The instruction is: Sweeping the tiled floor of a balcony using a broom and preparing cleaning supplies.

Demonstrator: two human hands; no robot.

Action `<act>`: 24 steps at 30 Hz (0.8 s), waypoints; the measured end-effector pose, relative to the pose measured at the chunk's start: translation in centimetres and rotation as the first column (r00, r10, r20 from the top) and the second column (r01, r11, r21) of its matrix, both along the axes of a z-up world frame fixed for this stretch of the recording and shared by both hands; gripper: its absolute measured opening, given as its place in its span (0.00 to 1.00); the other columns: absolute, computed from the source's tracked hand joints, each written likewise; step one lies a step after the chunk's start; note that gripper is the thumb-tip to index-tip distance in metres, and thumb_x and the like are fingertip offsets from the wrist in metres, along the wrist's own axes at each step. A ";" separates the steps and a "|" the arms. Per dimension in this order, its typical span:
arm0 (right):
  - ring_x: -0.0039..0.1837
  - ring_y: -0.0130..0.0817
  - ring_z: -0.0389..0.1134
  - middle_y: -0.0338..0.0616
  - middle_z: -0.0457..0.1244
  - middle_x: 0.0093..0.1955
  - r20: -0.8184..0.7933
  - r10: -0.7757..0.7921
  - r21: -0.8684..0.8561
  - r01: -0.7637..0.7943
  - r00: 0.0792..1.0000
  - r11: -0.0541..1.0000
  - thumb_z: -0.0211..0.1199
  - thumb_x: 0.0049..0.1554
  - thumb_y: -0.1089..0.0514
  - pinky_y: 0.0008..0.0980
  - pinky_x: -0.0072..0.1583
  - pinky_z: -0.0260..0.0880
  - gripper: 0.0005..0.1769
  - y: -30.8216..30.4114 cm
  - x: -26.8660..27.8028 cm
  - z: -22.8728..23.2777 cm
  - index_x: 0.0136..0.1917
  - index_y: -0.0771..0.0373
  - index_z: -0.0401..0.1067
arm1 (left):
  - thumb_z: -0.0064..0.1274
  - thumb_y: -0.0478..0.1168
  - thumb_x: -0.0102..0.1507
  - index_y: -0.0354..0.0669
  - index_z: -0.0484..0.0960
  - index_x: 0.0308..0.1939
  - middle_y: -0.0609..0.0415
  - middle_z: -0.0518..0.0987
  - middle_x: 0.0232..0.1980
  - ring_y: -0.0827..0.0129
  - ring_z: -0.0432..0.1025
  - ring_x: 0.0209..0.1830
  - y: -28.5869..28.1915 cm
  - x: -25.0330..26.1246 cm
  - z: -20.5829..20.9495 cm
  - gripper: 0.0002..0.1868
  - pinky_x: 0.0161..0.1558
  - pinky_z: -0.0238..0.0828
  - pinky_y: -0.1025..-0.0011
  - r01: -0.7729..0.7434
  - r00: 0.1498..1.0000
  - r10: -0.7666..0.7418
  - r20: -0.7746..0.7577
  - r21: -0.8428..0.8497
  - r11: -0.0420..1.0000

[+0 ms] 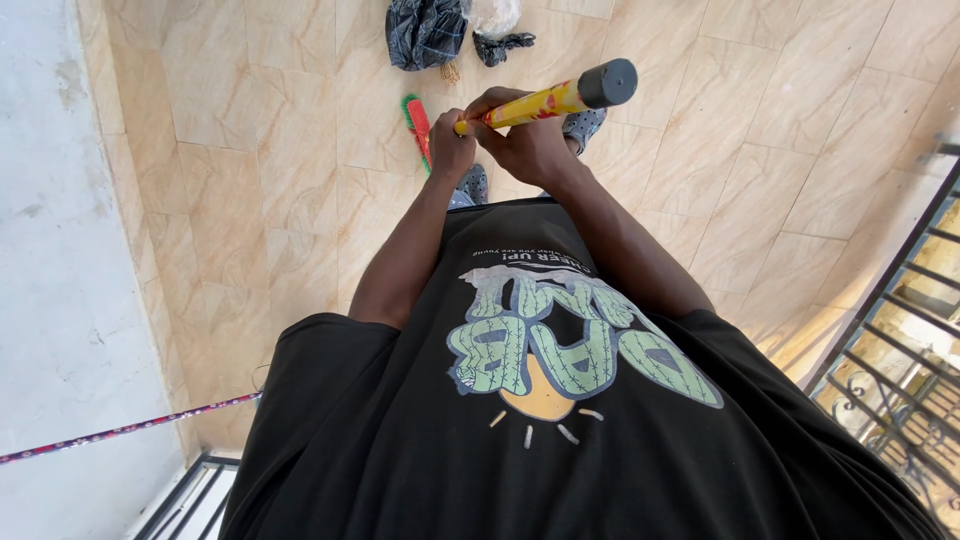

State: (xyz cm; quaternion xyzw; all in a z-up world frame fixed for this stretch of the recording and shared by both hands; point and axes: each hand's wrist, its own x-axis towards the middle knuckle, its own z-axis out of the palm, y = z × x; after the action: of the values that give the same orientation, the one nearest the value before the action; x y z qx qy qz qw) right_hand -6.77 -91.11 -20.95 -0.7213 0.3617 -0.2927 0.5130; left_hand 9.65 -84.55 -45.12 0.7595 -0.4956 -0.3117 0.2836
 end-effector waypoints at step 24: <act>0.50 0.29 0.72 0.42 0.69 0.47 0.214 0.183 0.015 -0.191 0.959 0.981 0.69 0.67 0.58 0.29 0.53 0.72 0.10 -20.5 -22.5 5.3 0.52 0.67 0.74 | 0.58 0.47 0.65 0.39 0.77 0.31 0.40 0.79 0.29 0.41 0.76 0.32 -18.2 -20.3 11.1 0.16 0.32 0.69 0.50 0.134 0.984 -0.096 0.149 -0.266 0.955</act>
State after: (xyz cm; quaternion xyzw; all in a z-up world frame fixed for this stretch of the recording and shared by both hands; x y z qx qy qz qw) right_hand -29.27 -111.60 -15.66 -0.7076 0.2404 -0.3115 0.5869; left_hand -10.67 -102.80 -33.99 0.7019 -0.5954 -0.2038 0.3336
